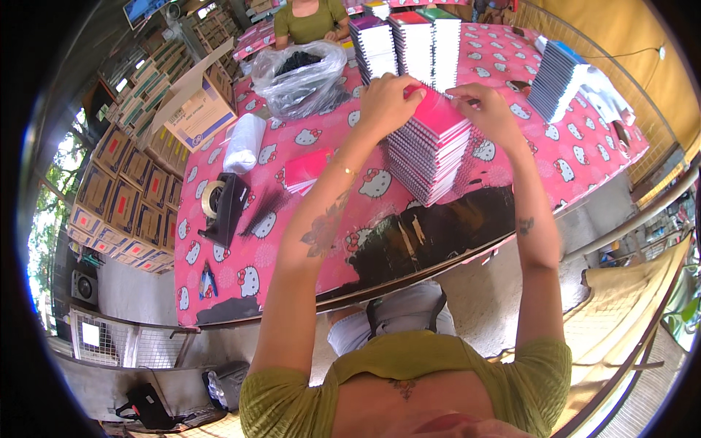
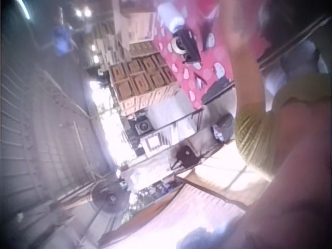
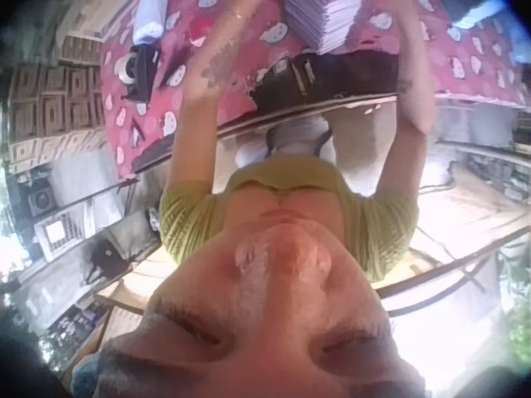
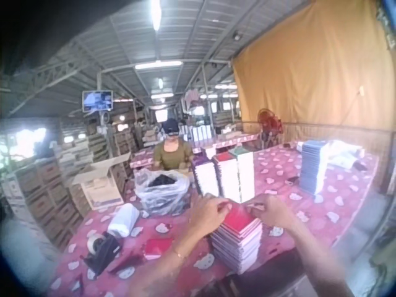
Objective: The person places pink notebooks into plastic sleeves by hand and seals them using adhesive tape, working through a large stack at a table.
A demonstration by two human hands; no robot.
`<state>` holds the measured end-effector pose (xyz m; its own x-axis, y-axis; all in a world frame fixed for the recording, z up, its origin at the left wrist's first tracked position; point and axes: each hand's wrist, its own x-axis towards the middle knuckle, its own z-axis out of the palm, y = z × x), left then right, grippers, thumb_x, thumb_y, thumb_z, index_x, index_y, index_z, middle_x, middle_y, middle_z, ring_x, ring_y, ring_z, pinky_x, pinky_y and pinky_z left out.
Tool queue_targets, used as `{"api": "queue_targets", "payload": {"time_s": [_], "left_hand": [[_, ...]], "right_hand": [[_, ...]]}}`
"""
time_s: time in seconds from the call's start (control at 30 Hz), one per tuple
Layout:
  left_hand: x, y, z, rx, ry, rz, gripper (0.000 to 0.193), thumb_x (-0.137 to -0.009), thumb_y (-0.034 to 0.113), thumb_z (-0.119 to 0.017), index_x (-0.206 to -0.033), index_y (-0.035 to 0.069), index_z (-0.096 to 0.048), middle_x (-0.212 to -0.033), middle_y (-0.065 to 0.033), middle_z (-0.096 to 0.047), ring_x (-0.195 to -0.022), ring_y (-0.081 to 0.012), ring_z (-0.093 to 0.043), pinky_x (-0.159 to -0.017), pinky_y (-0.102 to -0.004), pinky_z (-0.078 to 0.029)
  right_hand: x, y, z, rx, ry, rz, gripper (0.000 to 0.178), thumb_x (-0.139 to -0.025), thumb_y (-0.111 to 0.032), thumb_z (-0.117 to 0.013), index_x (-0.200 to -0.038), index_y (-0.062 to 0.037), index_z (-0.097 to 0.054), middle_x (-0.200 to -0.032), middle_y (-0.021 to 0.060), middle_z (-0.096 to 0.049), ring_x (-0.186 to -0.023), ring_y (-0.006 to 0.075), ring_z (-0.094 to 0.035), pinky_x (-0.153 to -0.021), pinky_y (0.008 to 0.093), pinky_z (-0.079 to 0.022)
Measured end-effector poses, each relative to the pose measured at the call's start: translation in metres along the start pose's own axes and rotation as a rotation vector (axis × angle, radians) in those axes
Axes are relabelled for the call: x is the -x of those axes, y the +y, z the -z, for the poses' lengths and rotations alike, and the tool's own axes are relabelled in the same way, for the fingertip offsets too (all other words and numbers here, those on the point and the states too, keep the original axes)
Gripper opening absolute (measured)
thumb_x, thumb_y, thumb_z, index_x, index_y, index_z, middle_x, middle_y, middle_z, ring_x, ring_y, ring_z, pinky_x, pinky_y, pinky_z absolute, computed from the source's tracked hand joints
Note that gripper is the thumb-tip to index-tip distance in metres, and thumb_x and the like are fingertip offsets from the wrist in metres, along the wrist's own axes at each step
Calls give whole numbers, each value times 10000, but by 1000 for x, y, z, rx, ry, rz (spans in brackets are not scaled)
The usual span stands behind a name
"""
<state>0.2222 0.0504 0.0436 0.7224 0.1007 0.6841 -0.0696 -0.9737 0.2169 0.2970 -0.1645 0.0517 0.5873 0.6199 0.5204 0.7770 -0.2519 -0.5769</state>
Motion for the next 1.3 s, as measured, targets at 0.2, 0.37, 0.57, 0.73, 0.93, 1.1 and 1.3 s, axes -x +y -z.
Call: {"api": "queue_targets", "payload": {"time_s": [0.2, 0.37, 0.57, 0.73, 0.93, 1.1, 1.3], "left_hand": [[-10, -4, 7, 20, -264, 264, 474, -976, 384, -451, -915, 10, -736, -911, -258, -716, -913, -434, -691, -1022, -623, -341], [-3, -13, 8, -51, -310, 198, 473, -1006, 427, -401, -1111, 91, -717, -1082, -229, -700, -1118, -411, -622, -1106, -651, -211], [64, -86, 54, 212, 40, -28, 342, -935, 253, -642, -1209, 50, -668, -1187, -193, -675, -1132, -366, -629, -956, -411, -501], [210, -178, 62, -191, -287, 62, 327, -863, 118, -668, -1181, 44, -668, -1178, -156, -684, -1085, -343, -654, -904, -421, -529], [218, -113, 57, -274, 78, -60, 439, -756, -17, -592, -1192, 28, -609, -1002, -127, -593, -947, -301, -556, -838, -451, -415], [252, -51, 49, -81, -214, -141, 324, -780, 27, -610, -1103, 46, -636, -980, -104, -620, -965, -287, -582, -873, -464, -409], [280, -213, 99, -474, 114, 515, 213, -924, 199, -620, -873, 2, -682, -899, -228, -674, -862, -405, -652, -768, -518, -507]], "right_hand": [[24, -40, -51, 133, 665, 501, 140, -916, -98, -604, -1024, -60, -683, -990, 131, -664, -900, 312, -620, -792, 400, -472], [13, -36, -78, 178, 459, 362, 153, -957, -180, -544, -924, -90, -663, -807, 99, -644, -754, 304, -603, -703, 415, -441], [24, -48, -51, 142, 322, 375, 200, -966, -189, -539, -1020, -64, -685, -855, 90, -661, -815, 296, -617, -727, 413, -446], [72, -91, -87, -203, 358, 539, 232, -906, -195, -653, -1085, -52, -687, -1029, 139, -660, -950, 320, -625, -820, 399, -455], [100, -78, -168, -348, 224, 260, 509, -802, -69, -763, -1277, -41, -581, -1148, 117, -653, -1062, 302, -625, -969, 375, -453], [146, -41, -215, -652, -114, -131, 574, -804, -21, -770, -1319, -36, -518, -1064, 136, -679, -1029, 215, -656, -891, 328, -510], [157, -40, -220, -885, -130, -238, 462, -827, 44, -721, -1255, -19, -558, -1030, 85, -674, -986, 160, -640, -874, 279, -501]]}}
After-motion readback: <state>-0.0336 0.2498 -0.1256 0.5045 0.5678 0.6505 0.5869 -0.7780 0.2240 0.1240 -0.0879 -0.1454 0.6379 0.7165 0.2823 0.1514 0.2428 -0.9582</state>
